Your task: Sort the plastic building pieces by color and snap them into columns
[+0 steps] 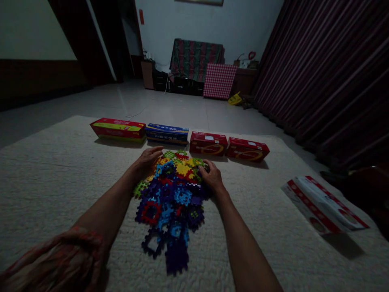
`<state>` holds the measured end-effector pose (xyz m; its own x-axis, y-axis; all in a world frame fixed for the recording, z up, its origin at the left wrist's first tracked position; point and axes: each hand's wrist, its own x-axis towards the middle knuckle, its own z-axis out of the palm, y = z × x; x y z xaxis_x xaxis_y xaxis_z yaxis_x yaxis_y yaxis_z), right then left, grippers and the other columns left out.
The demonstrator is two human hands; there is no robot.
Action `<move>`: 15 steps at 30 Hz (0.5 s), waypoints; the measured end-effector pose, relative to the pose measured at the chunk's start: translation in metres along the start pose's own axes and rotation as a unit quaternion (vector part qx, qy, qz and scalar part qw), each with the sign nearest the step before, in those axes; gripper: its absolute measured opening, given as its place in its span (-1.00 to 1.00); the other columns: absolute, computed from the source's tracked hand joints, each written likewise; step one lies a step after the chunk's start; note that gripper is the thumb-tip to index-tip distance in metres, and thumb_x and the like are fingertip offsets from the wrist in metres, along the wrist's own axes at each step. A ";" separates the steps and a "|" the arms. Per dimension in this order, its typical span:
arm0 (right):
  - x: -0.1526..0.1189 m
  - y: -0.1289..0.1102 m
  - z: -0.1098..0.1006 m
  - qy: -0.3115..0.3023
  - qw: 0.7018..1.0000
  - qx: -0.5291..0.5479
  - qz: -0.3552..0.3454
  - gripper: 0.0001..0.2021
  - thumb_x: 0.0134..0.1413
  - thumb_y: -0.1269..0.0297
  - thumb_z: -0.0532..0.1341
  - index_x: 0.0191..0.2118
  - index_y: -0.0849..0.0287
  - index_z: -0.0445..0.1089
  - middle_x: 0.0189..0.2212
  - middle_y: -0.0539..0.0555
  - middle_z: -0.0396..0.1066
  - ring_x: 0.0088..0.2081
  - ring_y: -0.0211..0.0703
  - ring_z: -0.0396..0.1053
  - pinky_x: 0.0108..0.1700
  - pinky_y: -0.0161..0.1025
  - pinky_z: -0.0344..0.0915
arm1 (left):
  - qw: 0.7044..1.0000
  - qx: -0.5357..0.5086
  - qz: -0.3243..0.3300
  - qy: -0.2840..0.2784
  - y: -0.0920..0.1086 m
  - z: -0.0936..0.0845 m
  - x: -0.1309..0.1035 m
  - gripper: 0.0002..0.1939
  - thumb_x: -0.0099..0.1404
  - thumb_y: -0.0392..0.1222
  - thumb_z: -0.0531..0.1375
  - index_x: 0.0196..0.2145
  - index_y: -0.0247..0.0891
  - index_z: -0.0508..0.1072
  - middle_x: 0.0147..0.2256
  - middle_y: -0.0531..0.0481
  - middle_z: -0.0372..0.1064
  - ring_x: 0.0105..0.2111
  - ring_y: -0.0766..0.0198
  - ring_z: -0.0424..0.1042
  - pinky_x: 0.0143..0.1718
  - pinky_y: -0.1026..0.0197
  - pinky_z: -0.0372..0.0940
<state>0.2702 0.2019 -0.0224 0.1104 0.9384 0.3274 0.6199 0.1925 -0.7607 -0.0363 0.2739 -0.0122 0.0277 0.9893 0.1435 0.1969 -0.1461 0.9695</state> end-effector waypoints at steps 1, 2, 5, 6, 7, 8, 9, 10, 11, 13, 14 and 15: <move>0.001 0.002 0.003 -0.007 1.000 -0.008 -0.008 -0.55 0.08 0.00 0.21 0.02 0.15 0.47 0.03 0.22 0.50 0.01 0.08 0.46 0.11 0.06 0.37 | 1.000 0.006 -0.002 -0.015 -0.002 -0.001 0.001 -0.47 0.14 0.05 0.29 -0.02 -0.34 0.57 -0.17 -0.17 0.58 -0.16 0.11 0.51 -0.08 0.11 0.40; 0.001 0.004 0.006 -0.016 1.000 -0.017 -0.020 -0.55 0.09 0.01 0.21 0.04 0.13 0.47 0.04 0.21 0.49 0.05 0.08 0.44 0.14 0.07 0.34 | 0.999 0.018 -0.001 -0.027 -0.002 -0.001 0.001 -0.48 0.12 0.05 0.30 -0.04 -0.33 0.58 -0.14 -0.17 0.58 -0.12 0.08 0.51 -0.05 0.10 0.39; -0.001 0.003 0.006 -0.049 0.997 -0.030 -0.043 -0.54 0.12 0.04 0.21 0.08 0.13 0.45 0.10 0.21 0.47 0.13 0.10 0.39 0.22 0.09 0.27 | 0.996 0.062 0.024 -0.062 0.001 -0.001 0.002 -0.51 0.12 0.05 0.30 -0.05 -0.28 0.60 -0.03 -0.15 0.55 0.01 0.03 0.47 0.06 0.08 0.35; -0.003 0.001 0.005 -0.059 0.997 -0.028 -0.046 -0.54 0.13 0.04 0.21 0.09 0.14 0.45 0.11 0.22 0.46 0.15 0.10 0.38 0.23 0.09 0.26 | 0.994 0.069 0.030 -0.078 0.004 0.000 0.001 -0.50 0.13 0.06 0.28 -0.04 -0.27 0.60 0.00 -0.14 0.54 0.04 0.02 0.46 0.09 0.07 0.33; -0.005 0.000 0.003 -0.068 0.996 -0.022 -0.047 -0.54 0.14 0.04 0.20 0.10 0.14 0.45 0.12 0.22 0.45 0.15 0.10 0.38 0.23 0.09 0.26 | 0.993 0.069 0.031 -0.093 0.006 0.000 -0.001 -0.48 0.14 0.08 0.28 -0.02 -0.28 0.59 0.02 -0.15 0.53 0.05 0.01 0.45 0.11 0.06 0.32; -0.006 -0.002 0.000 -0.078 0.996 -0.014 -0.047 -0.54 0.15 0.04 0.19 0.10 0.14 0.45 0.13 0.22 0.45 0.16 0.09 0.38 0.24 0.09 0.26 | 0.992 0.065 0.025 -0.109 0.009 0.001 -0.002 -0.45 0.13 0.10 0.28 0.00 -0.29 0.58 0.03 -0.17 0.52 0.05 -0.01 0.45 0.11 0.04 0.32; -0.008 -0.004 -0.002 -0.086 0.995 -0.004 -0.048 -0.55 0.16 0.04 0.18 0.10 0.14 0.45 0.13 0.21 0.45 0.16 0.08 0.38 0.24 0.08 0.26 | 0.991 0.056 0.016 -0.122 0.012 0.001 -0.004 -0.41 0.13 0.13 0.29 0.01 -0.32 0.57 0.04 -0.19 0.52 0.04 -0.03 0.46 0.10 0.03 0.33; -0.009 -0.005 -0.004 -0.093 0.994 0.007 -0.048 -0.55 0.16 0.04 0.18 0.09 0.13 0.46 0.13 0.19 0.46 0.15 0.07 0.39 0.24 0.07 0.27 | 0.990 0.041 0.004 -0.132 0.014 0.002 -0.006 -0.37 0.11 0.15 0.29 0.02 -0.34 0.56 0.04 -0.21 0.52 0.03 -0.04 0.46 0.08 0.02 0.34; -0.011 -0.006 -0.005 -0.097 0.994 0.017 -0.047 -0.56 0.16 0.04 0.18 0.08 0.12 0.47 0.12 0.18 0.46 0.15 0.06 0.40 0.23 0.06 0.27 | 0.990 0.024 -0.006 -0.137 0.016 0.002 -0.007 -0.34 0.10 0.17 0.31 0.03 -0.35 0.55 0.03 -0.23 0.52 0.02 -0.05 0.47 0.05 0.02 0.35; -0.012 -0.009 -0.006 -0.097 0.994 0.036 -0.043 -0.57 0.12 0.05 0.21 0.04 0.13 0.49 0.09 0.17 0.49 0.12 0.06 0.42 0.23 0.05 0.28 | 0.989 -0.007 -0.020 -0.144 0.018 0.002 -0.008 -0.30 0.08 0.18 0.33 0.05 -0.37 0.54 0.01 -0.24 0.53 -0.02 -0.03 0.49 0.00 0.03 0.38; -0.013 -0.010 -0.006 -0.093 0.994 0.047 -0.038 -0.58 0.10 0.05 0.22 0.02 0.14 0.50 0.05 0.17 0.51 0.09 0.06 0.44 0.20 0.05 0.29 | 0.989 -0.021 -0.026 -0.147 0.018 0.002 -0.008 -0.30 0.07 0.18 0.35 0.05 -0.37 0.53 -0.02 -0.25 0.54 -0.06 -0.01 0.50 -0.02 0.03 0.39; -0.013 -0.010 -0.006 -0.088 0.994 0.060 -0.031 -0.59 0.08 0.06 0.23 -0.02 0.16 0.51 0.00 0.17 0.54 0.04 0.06 0.47 0.17 0.04 0.33 | 0.988 -0.034 -0.031 -0.148 0.019 0.003 -0.008 -0.30 0.07 0.17 0.36 0.06 -0.36 0.53 -0.05 -0.24 0.55 -0.10 0.03 0.51 -0.05 0.03 0.40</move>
<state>0.2669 0.1861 -0.0155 -0.0695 0.9573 0.2807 0.5236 0.2745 -0.8065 -0.0303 0.2630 0.0043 0.3060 0.9516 0.0294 0.1416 -0.0761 0.9870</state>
